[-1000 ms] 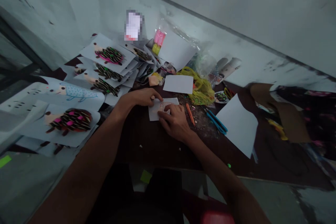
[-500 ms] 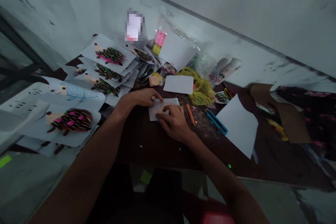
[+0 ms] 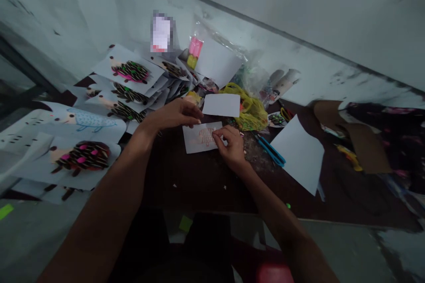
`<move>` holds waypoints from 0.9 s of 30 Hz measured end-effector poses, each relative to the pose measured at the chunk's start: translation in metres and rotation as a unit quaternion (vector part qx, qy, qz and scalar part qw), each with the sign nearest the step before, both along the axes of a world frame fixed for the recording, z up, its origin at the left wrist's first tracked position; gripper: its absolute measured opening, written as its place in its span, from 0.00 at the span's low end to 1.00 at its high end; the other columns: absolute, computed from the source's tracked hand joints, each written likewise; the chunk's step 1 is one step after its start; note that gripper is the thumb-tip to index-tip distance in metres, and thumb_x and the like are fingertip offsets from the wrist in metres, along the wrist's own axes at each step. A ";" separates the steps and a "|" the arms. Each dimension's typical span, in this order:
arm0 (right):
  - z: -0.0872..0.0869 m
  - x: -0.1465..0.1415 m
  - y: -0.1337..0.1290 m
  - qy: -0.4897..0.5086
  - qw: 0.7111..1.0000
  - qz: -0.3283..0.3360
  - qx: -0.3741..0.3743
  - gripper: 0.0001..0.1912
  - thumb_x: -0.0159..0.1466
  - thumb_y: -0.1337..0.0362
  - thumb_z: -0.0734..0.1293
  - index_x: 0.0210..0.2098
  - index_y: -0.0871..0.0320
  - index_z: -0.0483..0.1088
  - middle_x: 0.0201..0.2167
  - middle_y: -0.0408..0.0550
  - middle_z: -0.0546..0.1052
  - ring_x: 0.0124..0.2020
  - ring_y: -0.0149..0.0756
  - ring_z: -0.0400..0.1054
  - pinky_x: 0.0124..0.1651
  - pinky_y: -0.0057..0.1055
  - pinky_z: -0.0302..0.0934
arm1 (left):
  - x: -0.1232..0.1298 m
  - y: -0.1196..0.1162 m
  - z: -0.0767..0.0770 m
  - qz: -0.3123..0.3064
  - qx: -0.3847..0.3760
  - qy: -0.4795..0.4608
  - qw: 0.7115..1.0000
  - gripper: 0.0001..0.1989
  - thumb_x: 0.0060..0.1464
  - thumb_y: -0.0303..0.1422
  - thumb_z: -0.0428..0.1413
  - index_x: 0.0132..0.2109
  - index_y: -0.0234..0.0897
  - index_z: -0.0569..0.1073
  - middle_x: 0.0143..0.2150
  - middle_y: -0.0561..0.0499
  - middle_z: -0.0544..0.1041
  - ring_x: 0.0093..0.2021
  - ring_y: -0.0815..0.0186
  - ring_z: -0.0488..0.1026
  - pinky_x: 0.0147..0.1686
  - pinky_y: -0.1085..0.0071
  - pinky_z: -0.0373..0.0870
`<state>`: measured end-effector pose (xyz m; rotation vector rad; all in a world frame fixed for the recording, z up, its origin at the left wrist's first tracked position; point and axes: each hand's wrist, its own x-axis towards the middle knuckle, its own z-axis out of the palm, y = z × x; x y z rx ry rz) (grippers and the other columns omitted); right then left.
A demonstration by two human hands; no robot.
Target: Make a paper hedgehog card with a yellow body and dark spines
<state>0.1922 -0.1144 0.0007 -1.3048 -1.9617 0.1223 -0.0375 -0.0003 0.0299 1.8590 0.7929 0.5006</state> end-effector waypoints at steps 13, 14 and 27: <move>0.007 -0.010 0.004 0.037 0.999 -0.004 0.014 0.11 0.70 0.56 0.68 0.37 0.52 0.81 0.32 0.45 0.79 0.35 0.36 0.70 0.44 0.35 0.61 | 0.025 -0.010 -0.008 -0.097 -0.182 -0.137 0.969 0.21 0.49 0.35 0.70 0.47 0.31 0.74 0.34 0.48 0.83 0.31 0.66 0.80 0.35 0.69 0.76; 0.007 -0.010 0.004 0.032 0.999 -0.003 0.018 0.11 0.70 0.56 0.68 0.36 0.52 0.81 0.32 0.45 0.78 0.34 0.36 0.69 0.44 0.35 0.61 | 0.025 -0.010 -0.008 -0.099 -0.185 -0.139 0.968 0.20 0.49 0.35 0.70 0.47 0.31 0.74 0.34 0.47 0.83 0.31 0.66 0.80 0.36 0.69 0.76; 0.027 -0.005 0.016 -0.131 0.990 0.050 0.026 0.13 0.72 0.56 0.65 0.37 0.53 0.79 0.32 0.46 0.79 0.38 0.39 0.68 0.45 0.37 0.55 | 0.023 -0.007 -0.009 -0.089 -0.180 -0.169 0.965 0.18 0.46 0.34 0.71 0.41 0.31 0.75 0.30 0.52 0.80 0.29 0.69 0.78 0.36 0.72 0.74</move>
